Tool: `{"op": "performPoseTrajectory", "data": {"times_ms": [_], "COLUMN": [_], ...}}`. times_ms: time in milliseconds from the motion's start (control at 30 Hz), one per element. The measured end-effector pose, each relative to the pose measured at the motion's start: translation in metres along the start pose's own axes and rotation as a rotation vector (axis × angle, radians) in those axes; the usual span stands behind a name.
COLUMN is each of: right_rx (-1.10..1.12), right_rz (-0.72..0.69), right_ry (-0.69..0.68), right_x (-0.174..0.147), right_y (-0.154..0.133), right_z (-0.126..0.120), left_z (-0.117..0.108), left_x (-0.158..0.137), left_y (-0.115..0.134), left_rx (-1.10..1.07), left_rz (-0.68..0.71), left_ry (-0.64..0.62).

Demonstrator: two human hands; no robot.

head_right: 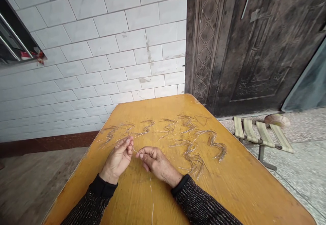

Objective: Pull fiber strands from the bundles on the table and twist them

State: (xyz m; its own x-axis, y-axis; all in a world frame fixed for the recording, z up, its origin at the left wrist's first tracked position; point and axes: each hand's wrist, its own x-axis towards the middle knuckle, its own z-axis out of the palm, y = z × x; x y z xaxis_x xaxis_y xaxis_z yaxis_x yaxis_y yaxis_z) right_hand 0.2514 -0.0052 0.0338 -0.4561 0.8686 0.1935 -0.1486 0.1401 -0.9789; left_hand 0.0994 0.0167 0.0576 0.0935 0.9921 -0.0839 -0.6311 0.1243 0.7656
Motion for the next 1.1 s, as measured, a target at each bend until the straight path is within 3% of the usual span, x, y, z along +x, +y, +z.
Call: {"op": "performPoseTrajectory", "data": {"times_ms": [133,267,367,433,500,567,633,667,800,933,1100], "right_rx": [0.006,-0.01,0.021,0.077,0.135,0.19,0.247,0.273,0.332,0.327,0.156], "right_rz": [0.027,0.065,0.133,0.185,0.231,0.251,0.246,0.241,0.216,0.186,0.155], "right_ry": [0.02,0.056,0.081,0.079,0.055,0.022,-0.016,-0.034,-0.083,-0.075,-0.023], "right_x": [0.0,-0.001,-0.002,-0.003,-0.004,-0.005,-0.005,-0.006,-0.006,-0.007,-0.006], "right_y": [-0.002,-0.005,-0.005,-0.006,-0.008,-0.01,-0.011,-0.011,-0.009,-0.01,-0.014], "right_z": [-0.001,-0.003,-0.006,-0.008,-0.01,-0.012,-0.013,-0.013,-0.014,-0.015,-0.01], "left_z": [0.002,-0.003,-0.011,-0.013,-0.012,-0.009,-0.009,-0.01,-0.015,-0.016,-0.018], "left_x": [0.0,0.006,0.008,0.005,0.001,-0.003,-0.003,-0.003,0.0,-0.002,-0.004], "left_y": [0.0,0.007,0.017,0.023,0.024,0.021,0.016,0.013,0.006,0.007,0.001], "left_rx": [-0.004,0.043,0.255,0.606,0.991,1.28,1.436,1.473,1.497,1.546,1.61], "left_rz": [0.01,0.114,0.362,0.645,0.87,0.957,0.961,0.954,0.941,0.93,0.925], "left_ry": [0.032,0.087,0.18,0.19,0.027,-0.243,-0.43,-0.465,-0.446,-0.504,-0.418]}}
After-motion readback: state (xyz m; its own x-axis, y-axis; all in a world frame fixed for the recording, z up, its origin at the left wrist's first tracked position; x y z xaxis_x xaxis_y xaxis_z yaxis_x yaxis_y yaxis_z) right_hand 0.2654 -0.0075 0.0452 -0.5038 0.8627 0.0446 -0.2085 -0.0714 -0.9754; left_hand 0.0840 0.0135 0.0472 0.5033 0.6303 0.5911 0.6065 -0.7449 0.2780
